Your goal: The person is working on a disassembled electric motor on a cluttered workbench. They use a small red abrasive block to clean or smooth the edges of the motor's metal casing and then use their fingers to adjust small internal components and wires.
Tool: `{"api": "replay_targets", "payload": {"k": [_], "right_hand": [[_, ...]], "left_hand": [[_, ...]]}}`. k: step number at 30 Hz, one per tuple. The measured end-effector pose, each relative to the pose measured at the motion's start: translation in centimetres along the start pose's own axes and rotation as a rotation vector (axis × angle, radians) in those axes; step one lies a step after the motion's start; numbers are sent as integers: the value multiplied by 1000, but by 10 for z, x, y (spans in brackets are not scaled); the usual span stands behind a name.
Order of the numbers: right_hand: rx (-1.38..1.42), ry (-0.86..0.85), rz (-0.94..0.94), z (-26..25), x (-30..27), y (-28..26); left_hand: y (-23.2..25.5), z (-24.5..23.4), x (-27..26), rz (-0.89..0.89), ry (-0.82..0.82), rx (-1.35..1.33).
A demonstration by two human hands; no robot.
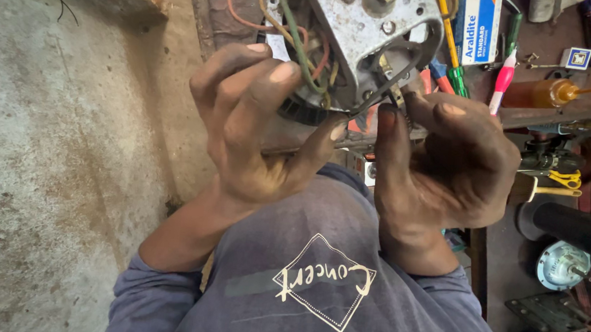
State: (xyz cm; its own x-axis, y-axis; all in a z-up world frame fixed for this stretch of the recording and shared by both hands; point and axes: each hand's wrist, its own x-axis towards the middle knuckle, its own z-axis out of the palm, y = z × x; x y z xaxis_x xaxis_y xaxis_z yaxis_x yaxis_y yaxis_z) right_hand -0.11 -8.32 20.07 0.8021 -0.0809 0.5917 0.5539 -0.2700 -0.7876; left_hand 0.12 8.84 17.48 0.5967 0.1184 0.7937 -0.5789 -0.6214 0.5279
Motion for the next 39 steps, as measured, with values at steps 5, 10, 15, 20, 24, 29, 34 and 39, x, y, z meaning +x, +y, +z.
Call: {"api": "replay_targets", "payload": {"k": [5,10,15,20,24,29,34,39], "right_hand": [[83,-7,-78,5,1,8],[-47,-13,-159,6,-1,11],[-162,-46,-145,0,-4,12],[-134,-28,-136,6,-4,10],[-69,14,-136,10,-2,10],[-132,-32,-159,7,4,8],[122,-31,-52,12,1,8],[70,-33,2,10,-4,11]], "left_hand": [[3,-3,-1,-30,-22,-34],[4,-6,-2,-75,-43,-81],[6,-5,-6,-122,-29,-130],[6,-7,-5,-130,-8,-148],[5,-9,-2,-81,-16,-69],[3,-5,-1,-46,-3,-54],[7,-8,2,-70,-28,-52],[17,-5,22,118,137,43]]}}
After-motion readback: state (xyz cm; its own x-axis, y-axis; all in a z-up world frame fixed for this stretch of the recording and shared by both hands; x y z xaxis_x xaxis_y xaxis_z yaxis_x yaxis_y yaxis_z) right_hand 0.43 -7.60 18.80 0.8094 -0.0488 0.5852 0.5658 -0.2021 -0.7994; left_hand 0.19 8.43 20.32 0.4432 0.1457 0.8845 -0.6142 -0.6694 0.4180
